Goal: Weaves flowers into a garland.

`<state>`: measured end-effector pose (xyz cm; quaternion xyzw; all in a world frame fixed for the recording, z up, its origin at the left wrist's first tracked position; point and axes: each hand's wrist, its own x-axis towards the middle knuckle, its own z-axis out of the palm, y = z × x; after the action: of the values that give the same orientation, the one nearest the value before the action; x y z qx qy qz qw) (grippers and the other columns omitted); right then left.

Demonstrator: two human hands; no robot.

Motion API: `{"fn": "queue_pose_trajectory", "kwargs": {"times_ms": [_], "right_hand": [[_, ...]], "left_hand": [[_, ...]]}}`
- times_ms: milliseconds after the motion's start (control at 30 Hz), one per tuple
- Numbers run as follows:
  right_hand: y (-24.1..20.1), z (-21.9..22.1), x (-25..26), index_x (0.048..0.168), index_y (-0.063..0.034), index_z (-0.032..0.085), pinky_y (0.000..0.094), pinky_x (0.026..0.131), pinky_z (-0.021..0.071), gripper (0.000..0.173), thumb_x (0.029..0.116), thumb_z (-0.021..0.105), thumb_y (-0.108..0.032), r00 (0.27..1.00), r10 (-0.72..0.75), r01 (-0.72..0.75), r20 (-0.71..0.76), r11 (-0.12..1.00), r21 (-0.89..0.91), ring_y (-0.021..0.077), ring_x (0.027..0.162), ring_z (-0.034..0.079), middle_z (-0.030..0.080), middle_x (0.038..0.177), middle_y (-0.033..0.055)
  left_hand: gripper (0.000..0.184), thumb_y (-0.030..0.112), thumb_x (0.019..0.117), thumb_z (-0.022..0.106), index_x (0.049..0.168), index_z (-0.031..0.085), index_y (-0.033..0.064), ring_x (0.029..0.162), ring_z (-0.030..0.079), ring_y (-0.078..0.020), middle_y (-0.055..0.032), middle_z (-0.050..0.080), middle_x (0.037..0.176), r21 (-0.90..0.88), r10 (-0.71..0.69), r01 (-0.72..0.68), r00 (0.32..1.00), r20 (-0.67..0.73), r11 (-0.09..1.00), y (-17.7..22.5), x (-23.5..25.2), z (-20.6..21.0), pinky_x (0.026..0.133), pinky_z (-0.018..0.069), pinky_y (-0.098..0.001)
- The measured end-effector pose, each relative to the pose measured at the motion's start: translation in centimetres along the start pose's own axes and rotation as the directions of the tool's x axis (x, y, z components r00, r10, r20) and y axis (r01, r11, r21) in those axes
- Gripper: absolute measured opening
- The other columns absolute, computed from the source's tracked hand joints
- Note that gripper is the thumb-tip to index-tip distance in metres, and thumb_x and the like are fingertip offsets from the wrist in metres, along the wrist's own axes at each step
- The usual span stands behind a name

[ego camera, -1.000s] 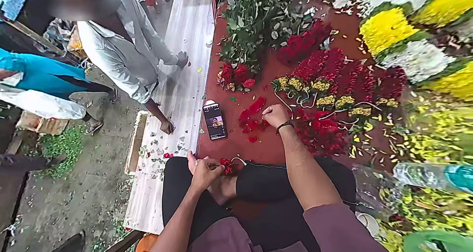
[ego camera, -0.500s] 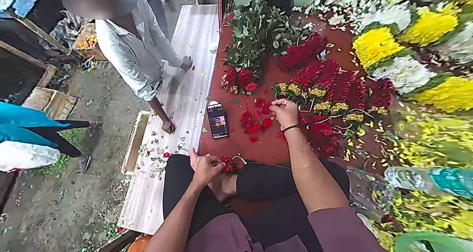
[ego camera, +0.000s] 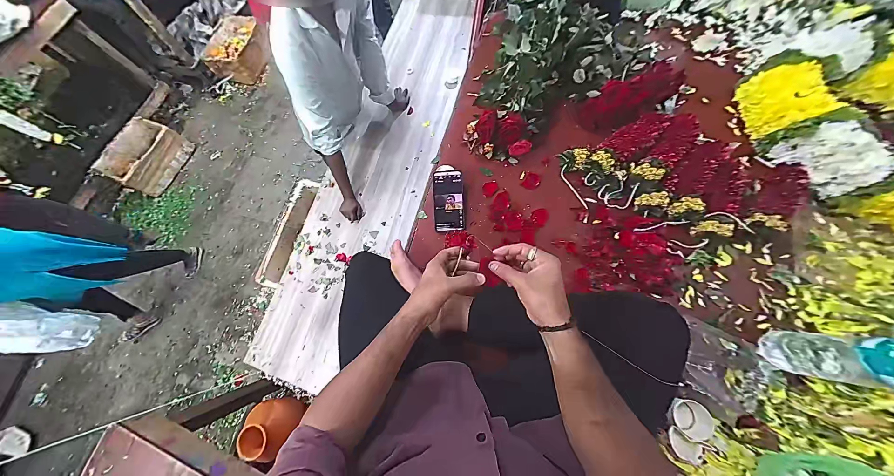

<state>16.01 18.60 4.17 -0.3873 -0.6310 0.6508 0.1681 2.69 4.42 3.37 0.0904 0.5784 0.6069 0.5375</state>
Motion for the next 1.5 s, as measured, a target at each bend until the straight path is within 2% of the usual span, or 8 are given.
{"fn": "queue_pose_trajectory", "kwargs": {"times_ms": [233, 333, 500, 667, 767, 967, 1300, 1500], "right_hand": [[1.2, 0.1, -0.3, 0.111, -0.0001, 0.073, 0.0296, 0.058, 0.0569, 0.024, 0.088, 0.076, -0.006, 0.977, 0.096, -0.114, 0.188, 0.99, 0.086, 0.0167, 0.07, 0.068, 0.075, 0.097, 0.0109], [1.9, 0.5, -0.2, 0.104, 0.0013, 0.074, 0.0302, 0.056, 0.0566, 0.018, 0.0872, 0.075, -0.003, 0.977, 0.083, -0.117, 0.195, 0.979, 0.169, 0.017, 0.067, 0.067, 0.074, 0.091, 0.0114], [2.5, 0.4, 0.0, 0.093, -0.0001, 0.075, 0.0294, 0.06, 0.0559, 0.008, 0.0876, 0.07, 0.001, 0.978, 0.065, -0.114, 0.197, 0.963, 0.246, 0.0148, 0.066, 0.064, 0.074, 0.087, 0.0093], [2.7, -0.1, 0.3, 0.092, -0.0017, 0.077, 0.032, 0.066, 0.0581, 0.016, 0.0898, 0.061, 0.0, 0.97, 0.033, -0.08, 0.242, 0.98, 0.183, 0.0164, 0.074, 0.067, 0.074, 0.095, 0.0088], [2.9, -0.6, 0.6, 0.092, -0.0031, 0.077, 0.0332, 0.069, 0.0592, 0.017, 0.0877, 0.061, 0.0, 0.961, -0.023, -0.007, 0.277, 0.994, 0.109, 0.0172, 0.078, 0.068, 0.074, 0.1, 0.0082], [3.0, -1.1, 0.8, 0.099, -0.0076, 0.076, 0.0367, 0.081, 0.0629, 0.023, 0.0783, 0.07, 0.001, 0.928, -0.098, 0.108, 0.359, 0.994, -0.008, 0.0177, 0.095, 0.071, 0.072, 0.11, 0.0049], [3.5, 0.8, 0.2, 0.097, -0.0049, 0.074, 0.0357, 0.077, 0.0629, 0.011, 0.0862, 0.076, -0.009, 0.967, -0.204, 0.192, 0.155, 0.977, 0.089, 0.0175, 0.087, 0.071, 0.073, 0.1, 0.0063], [3.3, 1.8, -0.3, 0.122, -0.002, 0.061, 0.0385, 0.075, 0.0629, 0.046, 0.0798, 0.078, 0.002, 0.989, -0.128, 0.108, 0.08, 0.971, 0.212, 0.0216, 0.084, 0.071, 0.073, 0.095, 0.0106]], "left_hand": [[0.064, -0.006, 0.0779, 0.077, 0.135, 0.048, -0.0085, 0.088, 0.072, -0.0223, -0.0169, 0.073, 0.098, 0.0, 0.083, -0.083, 0.99, -0.117, 0.997, -0.5, 0.6, 0.9, 0.082, 0.0611, -0.0377], [0.067, -0.007, 0.0781, 0.077, 0.137, 0.047, -0.008, 0.086, 0.071, -0.022, -0.0166, 0.072, 0.097, 0.003, 0.084, -0.084, 0.99, -0.109, 0.996, -0.4, 0.6, 0.7, 0.08, 0.0606, -0.0373], [0.062, -0.009, 0.0809, 0.07, 0.139, 0.048, -0.0076, 0.088, 0.069, -0.0202, -0.0135, 0.071, 0.096, -0.08, 0.047, -0.055, 0.995, -0.092, 0.995, -1.0, 1.0, 0.3, 0.085, 0.0583, -0.0376], [0.048, -0.004, 0.0879, 0.058, 0.135, 0.054, -0.0061, 0.08, 0.062, -0.015, -0.0101, 0.067, 0.094, -0.138, 0.002, -0.017, 0.994, -0.113, 0.99, -1.4, 1.3, 0.4, 0.075, 0.0535, -0.031], [0.041, 0.004, 0.095, 0.063, 0.134, 0.056, -0.0051, 0.079, 0.063, -0.015, -0.0122, 0.069, 0.097, -0.12, -0.009, -0.005, 0.993, -0.117, 0.993, -1.4, 1.5, 0.2, 0.075, 0.0548, -0.0312], [0.051, -0.005, 0.0839, 0.069, 0.133, 0.054, -0.0059, 0.082, 0.065, -0.0161, -0.0108, 0.07, 0.092, -0.081, 0.007, -0.018, 0.991, -0.132, 0.997, -1.2, 1.6, -0.1, 0.078, 0.0554, -0.0322], [0.055, -0.006, 0.0854, 0.067, 0.137, 0.049, -0.0062, 0.084, 0.068, -0.0181, -0.0112, 0.07, 0.091, 0.036, 0.116, -0.113, 0.989, -0.096, 0.993, -0.2, 0.8, 0.2, 0.081, 0.0581, -0.0355], [0.07, 0.004, 0.0829, 0.08, 0.141, 0.043, -0.0065, 0.085, 0.07, -0.0213, -0.0146, 0.07, 0.097, 0.109, 0.166, -0.165, 0.986, 0.004, 0.98, -0.3, 0.5, 0.1, 0.08, 0.0606, -0.0364]]}}
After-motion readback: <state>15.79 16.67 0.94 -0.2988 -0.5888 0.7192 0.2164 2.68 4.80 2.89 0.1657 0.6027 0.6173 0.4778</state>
